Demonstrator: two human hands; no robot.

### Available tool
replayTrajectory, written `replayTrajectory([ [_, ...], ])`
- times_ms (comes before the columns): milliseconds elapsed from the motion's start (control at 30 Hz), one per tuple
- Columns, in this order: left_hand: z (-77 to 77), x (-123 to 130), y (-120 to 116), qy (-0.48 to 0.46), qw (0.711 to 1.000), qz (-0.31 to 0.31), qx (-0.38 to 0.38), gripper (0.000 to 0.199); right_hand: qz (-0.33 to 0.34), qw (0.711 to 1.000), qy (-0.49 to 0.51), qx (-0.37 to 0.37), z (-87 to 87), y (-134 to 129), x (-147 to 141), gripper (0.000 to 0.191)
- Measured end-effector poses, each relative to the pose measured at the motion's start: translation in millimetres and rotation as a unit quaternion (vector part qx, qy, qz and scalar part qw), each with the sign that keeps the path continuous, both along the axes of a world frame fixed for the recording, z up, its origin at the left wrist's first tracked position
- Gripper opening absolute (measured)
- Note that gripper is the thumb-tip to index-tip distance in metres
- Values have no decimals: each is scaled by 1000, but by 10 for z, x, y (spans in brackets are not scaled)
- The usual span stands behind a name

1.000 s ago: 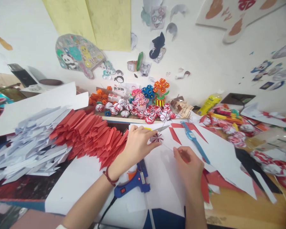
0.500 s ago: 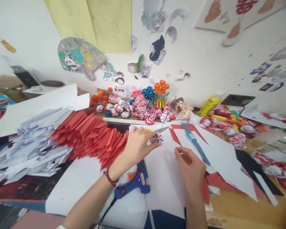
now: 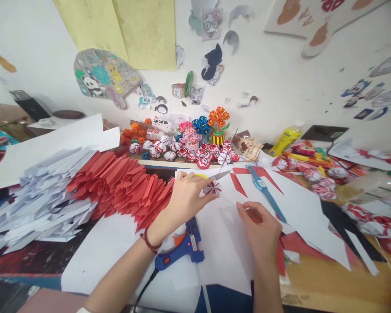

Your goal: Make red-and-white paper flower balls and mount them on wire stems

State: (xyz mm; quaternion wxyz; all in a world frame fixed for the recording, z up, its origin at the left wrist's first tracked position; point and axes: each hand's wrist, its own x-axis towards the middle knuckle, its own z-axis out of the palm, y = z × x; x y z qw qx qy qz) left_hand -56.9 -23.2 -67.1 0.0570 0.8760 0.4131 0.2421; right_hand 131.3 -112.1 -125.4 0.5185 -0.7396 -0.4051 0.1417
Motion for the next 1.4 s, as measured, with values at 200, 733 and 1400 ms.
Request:
replayTrajectory([
  [200, 30, -16, 3, -3, 1000, 12, 9, 30, 29, 967, -185, 171, 0, -17, -10, 18],
  [733, 38, -26, -8, -8, 1000, 10, 10, 31, 252, 594, -693, 323, 604, -562, 104, 26],
  [1400, 19, -37, 3, 18, 999, 21, 21, 30, 288, 524, -751, 281, 803, -696, 140, 20],
])
